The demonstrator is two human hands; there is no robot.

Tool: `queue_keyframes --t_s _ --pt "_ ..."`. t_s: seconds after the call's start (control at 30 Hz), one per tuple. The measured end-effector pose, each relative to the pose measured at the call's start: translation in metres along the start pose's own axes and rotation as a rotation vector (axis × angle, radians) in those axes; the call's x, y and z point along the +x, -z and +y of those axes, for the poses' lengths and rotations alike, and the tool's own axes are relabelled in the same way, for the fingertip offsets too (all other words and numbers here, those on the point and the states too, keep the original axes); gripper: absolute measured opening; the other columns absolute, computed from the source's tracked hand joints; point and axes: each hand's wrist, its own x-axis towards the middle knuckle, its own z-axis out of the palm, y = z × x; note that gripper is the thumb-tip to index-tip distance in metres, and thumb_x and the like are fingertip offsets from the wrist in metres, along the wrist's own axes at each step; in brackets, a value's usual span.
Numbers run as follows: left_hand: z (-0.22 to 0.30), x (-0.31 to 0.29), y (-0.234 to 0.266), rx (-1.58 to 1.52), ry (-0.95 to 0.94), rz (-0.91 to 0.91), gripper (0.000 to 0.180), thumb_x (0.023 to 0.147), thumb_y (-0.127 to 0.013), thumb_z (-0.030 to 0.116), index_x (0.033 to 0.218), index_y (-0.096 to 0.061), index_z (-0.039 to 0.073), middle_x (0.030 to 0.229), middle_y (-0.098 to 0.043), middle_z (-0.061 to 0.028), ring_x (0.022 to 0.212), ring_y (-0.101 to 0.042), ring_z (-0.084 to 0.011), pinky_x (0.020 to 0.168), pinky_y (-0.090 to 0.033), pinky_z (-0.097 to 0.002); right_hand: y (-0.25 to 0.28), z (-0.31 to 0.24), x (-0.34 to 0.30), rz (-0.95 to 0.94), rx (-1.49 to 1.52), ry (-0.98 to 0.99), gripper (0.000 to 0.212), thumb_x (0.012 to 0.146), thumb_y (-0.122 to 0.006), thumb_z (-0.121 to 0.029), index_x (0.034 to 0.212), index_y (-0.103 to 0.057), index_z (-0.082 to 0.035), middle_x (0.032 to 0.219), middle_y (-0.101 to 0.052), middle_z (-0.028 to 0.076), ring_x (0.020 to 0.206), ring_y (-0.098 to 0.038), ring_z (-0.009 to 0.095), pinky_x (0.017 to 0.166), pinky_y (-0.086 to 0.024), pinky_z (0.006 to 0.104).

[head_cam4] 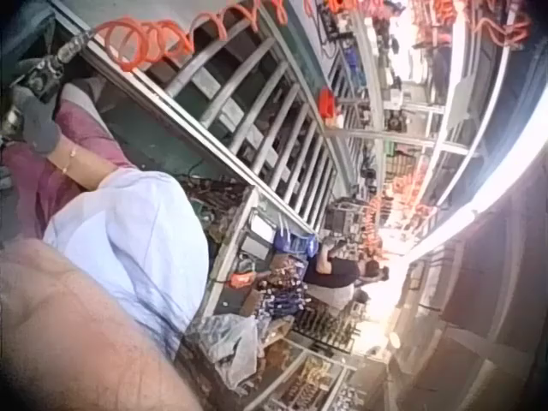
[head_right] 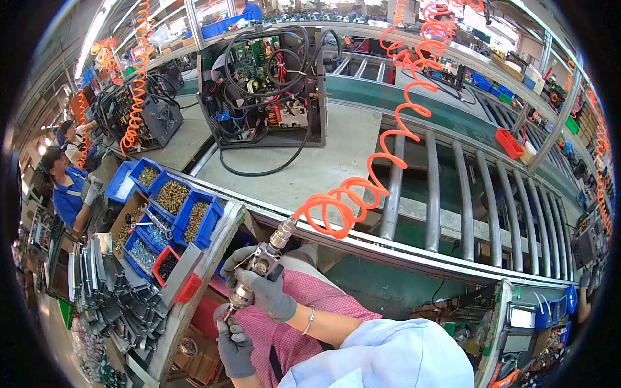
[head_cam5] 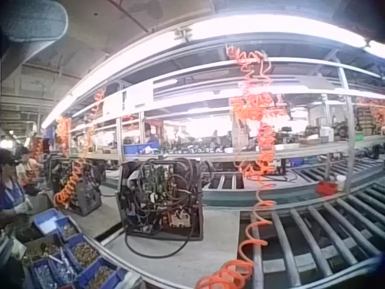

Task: The person assembles metal components by stacking metal plates and metal housing, then securing them with screws using an air screwdriver at a factory workbench.

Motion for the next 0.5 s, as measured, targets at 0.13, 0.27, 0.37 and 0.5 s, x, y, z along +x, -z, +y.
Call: queue_keyframes --t_s 0.13,0.27,0.37,0.5 --pt "-0.004 -0.002 -0.014 0.210 -0.094 0.030 0.031 0.098 -0.047 0.029 0.113 -0.054 0.003 0.089 -0.063 -0.0090 0.070 -0.062 -0.0144 0.050 -0.053 -0.0244 0.001 -0.006 0.003 0.024 0.038 -0.014 0.031 0.080 -0.060 -0.006 0.110 -0.053 -0.004 0.096 -0.063 0.014 0.085 -0.064 0.025 0.067 -0.055 0.0364" --pt "-0.005 0.000 -0.025 0.493 -0.228 0.135 0.032 0.095 -0.053 0.031 0.104 -0.057 0.001 0.077 -0.062 -0.0086 0.058 -0.058 -0.0121 0.041 -0.047 -0.0214 0.006 -0.006 0.003 0.078 0.073 0.018 0.029 0.080 -0.059 -0.007 0.109 -0.053 -0.004 0.096 -0.063 0.014 0.085 -0.064 0.025 0.068 -0.056 0.0368" --pt "-0.007 -0.009 -0.048 0.873 -0.412 0.263 0.034 0.088 -0.065 0.032 0.092 -0.058 -0.001 0.067 -0.059 -0.0098 0.050 -0.054 -0.0108 0.039 -0.042 -0.0193 0.006 -0.001 0.003 0.206 -0.002 0.016 0.031 0.080 -0.057 -0.016 0.108 -0.054 -0.003 0.095 -0.063 0.014 0.082 -0.065 0.025 0.065 -0.056 0.0358" --pt "-0.002 -0.022 -0.058 1.054 -0.475 0.285 0.038 0.086 -0.067 0.035 0.089 -0.059 -0.003 0.066 -0.060 -0.0114 0.047 -0.052 -0.0115 0.038 -0.040 -0.0190 0.011 0.002 0.001 0.240 0.081 -0.024 0.027 0.083 -0.055 -0.012 0.108 -0.052 -0.003 0.097 -0.062 0.015 0.079 -0.064 0.024 0.066 -0.056 0.0365"
